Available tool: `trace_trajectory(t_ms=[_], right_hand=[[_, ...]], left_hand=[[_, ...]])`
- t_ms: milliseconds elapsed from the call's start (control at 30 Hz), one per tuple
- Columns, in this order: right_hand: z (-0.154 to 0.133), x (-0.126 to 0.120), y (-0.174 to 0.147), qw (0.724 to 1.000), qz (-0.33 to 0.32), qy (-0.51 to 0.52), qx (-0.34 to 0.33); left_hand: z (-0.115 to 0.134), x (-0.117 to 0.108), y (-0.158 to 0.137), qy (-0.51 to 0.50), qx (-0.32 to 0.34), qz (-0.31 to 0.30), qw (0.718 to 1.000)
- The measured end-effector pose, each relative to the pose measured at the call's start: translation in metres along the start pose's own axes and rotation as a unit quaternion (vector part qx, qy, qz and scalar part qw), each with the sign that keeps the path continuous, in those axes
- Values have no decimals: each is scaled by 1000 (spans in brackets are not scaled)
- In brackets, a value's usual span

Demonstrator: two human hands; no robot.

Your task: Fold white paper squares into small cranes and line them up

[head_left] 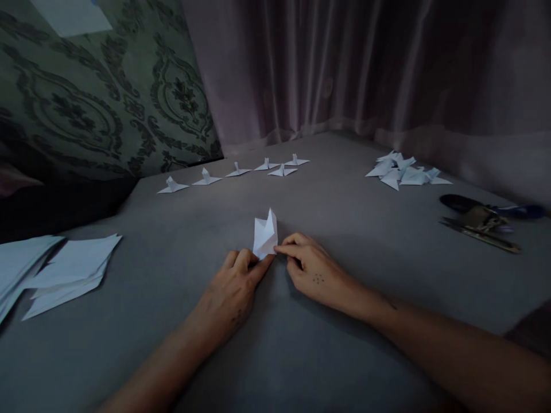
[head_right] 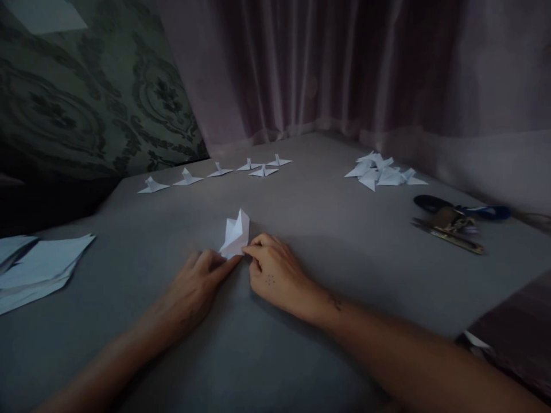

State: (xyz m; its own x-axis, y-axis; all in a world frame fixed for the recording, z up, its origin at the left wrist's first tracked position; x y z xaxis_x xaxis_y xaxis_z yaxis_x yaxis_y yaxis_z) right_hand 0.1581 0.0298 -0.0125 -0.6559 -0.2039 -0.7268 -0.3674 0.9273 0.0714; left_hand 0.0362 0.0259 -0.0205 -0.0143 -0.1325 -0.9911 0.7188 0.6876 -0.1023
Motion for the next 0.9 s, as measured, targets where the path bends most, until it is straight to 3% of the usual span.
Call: trace_trajectory(t_ms=[300,467,567,700,800,900], right_hand=[[-5,0,-2,999,-9,-35,-9],[-15,1,-7,994,-28,-106,-30],[-17,2,-9,990,-41,-128,-41],[-17,0,-8,988,-54,-136,-51],[-16,0,-6,987,-62,-135,-60],[-19,2,-4,984,-74,-143,-80]], left_hand=[[4,-3,0,-9,18,-1,1000],[4,-13,-7,-91,25,33,995],[-7,-20,-10,-170,-41,69,982],[-26,-19,-10,-282,-155,99,942],[-36,-14,-9,-352,-194,104,910],[-41,-11,-8,-374,-207,108,898]])
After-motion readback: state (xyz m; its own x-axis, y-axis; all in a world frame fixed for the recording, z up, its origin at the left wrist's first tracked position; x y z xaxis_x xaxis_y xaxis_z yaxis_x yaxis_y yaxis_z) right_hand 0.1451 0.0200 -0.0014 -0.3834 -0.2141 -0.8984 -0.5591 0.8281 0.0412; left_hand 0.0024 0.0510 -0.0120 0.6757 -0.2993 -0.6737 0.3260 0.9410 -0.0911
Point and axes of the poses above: each hand's wrist, its own y-axis towards the middle knuckle, its own x-axis out of the palm, z = x × y, the point moved 8 cm from there along y, towards the middle knuckle, and after that the axes turned 12 degrees about -z, right-handed, at the moved point
